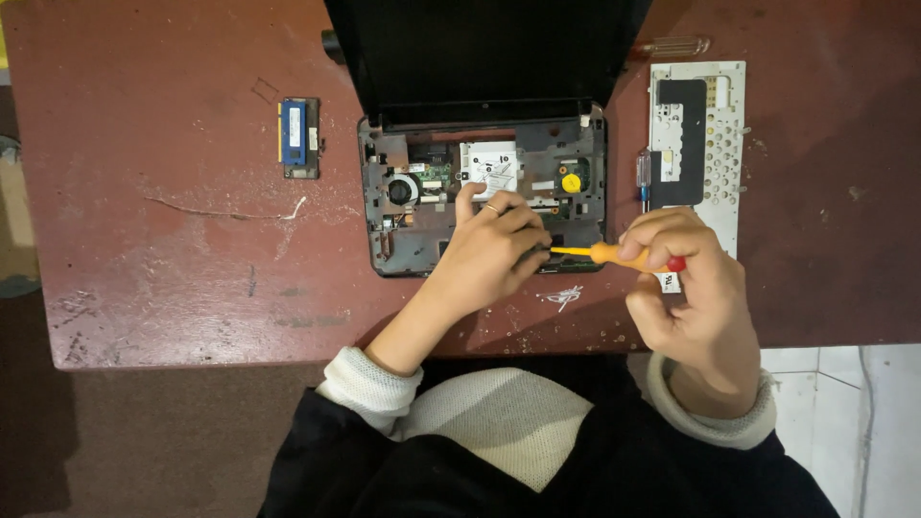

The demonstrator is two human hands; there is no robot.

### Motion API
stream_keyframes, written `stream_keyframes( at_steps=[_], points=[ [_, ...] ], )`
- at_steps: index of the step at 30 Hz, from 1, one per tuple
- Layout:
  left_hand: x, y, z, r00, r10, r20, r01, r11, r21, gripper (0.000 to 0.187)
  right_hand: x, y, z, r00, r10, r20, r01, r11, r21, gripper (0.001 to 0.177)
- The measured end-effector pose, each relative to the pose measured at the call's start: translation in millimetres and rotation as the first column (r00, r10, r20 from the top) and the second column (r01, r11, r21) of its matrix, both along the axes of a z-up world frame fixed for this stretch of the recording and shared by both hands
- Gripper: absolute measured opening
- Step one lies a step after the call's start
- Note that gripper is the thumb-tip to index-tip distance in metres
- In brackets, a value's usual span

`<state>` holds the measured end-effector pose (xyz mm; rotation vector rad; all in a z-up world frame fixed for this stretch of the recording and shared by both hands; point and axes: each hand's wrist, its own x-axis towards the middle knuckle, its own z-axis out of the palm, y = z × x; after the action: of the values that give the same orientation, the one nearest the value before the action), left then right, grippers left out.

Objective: The person uses a yellow screwdriver to remove screws from the internal components of a disassembled laptop. They remove a metal bracket and a small circuit board, placing them on the table next to the laptop chassis.

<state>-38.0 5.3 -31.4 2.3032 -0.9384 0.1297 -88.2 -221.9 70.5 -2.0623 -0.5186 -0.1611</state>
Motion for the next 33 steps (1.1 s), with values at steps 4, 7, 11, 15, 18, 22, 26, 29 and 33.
stream_keyframes(
  at_steps=[4, 7, 11, 15, 18, 22, 26, 29, 33],
  points=[
    [-1.3, 12.9, 13.5, 0.999, -0.012, -0.049, 0.009, 0.998, -0.063, 0.010, 0.4, 2.6, 1.0, 1.000, 0.000, 0.010, -0.001, 1.000, 0.025, 0.039],
    [-7.2, 36.2, 30.0, 0.991, 0.110, -0.078, -0.111, 0.994, -0.006, 0.016, 1.2, -3.7, -5.6, 0.998, -0.009, 0.058, 0.004, 0.996, 0.088, 0.034],
    [-20.5, 77.5, 26.2, 0.942, 0.334, 0.032, -0.335, 0.941, 0.047, 0.011, 7.1, -18.3, -17.7, 0.989, -0.116, 0.087, 0.102, 0.983, 0.150, 0.040],
    [-30.7, 105.4, 19.0, 0.911, 0.411, 0.030, -0.412, 0.904, 0.114, 0.011, 6.1, -11.7, -6.8, 0.913, -0.383, 0.144, 0.370, 0.923, 0.108, 0.059],
    [-30.6, 109.8, 21.5, 0.913, 0.408, -0.011, -0.405, 0.908, 0.102, 0.008, 7.3, -44.8, -24.0, 0.819, -0.566, 0.092, 0.564, 0.824, 0.054, 0.032],
    [-31.1, 111.2, 18.4, 0.920, 0.391, -0.023, -0.386, 0.914, 0.124, 0.010, 7.4, -58.7, -26.3, 0.768, -0.634, 0.092, 0.634, 0.773, 0.039, 0.004],
    [-29.5, 111.9, 17.2, 0.923, 0.385, -0.025, -0.379, 0.917, 0.125, 0.008, 19.6, -54.0, -19.4, 0.811, -0.574, -0.112, 0.547, 0.812, -0.202, 0.028],
    [-29.6, 113.2, 16.3, 0.926, 0.377, -0.023, -0.372, 0.920, 0.123, 0.008, 35.7, -37.4, -26.2, 0.867, -0.432, -0.250, 0.306, 0.855, -0.418, 0.035],
    [-28.3, 114.8, 18.1, 0.930, 0.366, -0.038, -0.361, 0.926, 0.109, 0.013, 47.2, -34.7, -68.1, 0.942, -0.305, -0.139, 0.204, 0.851, -0.484, 0.035]
  ],
)
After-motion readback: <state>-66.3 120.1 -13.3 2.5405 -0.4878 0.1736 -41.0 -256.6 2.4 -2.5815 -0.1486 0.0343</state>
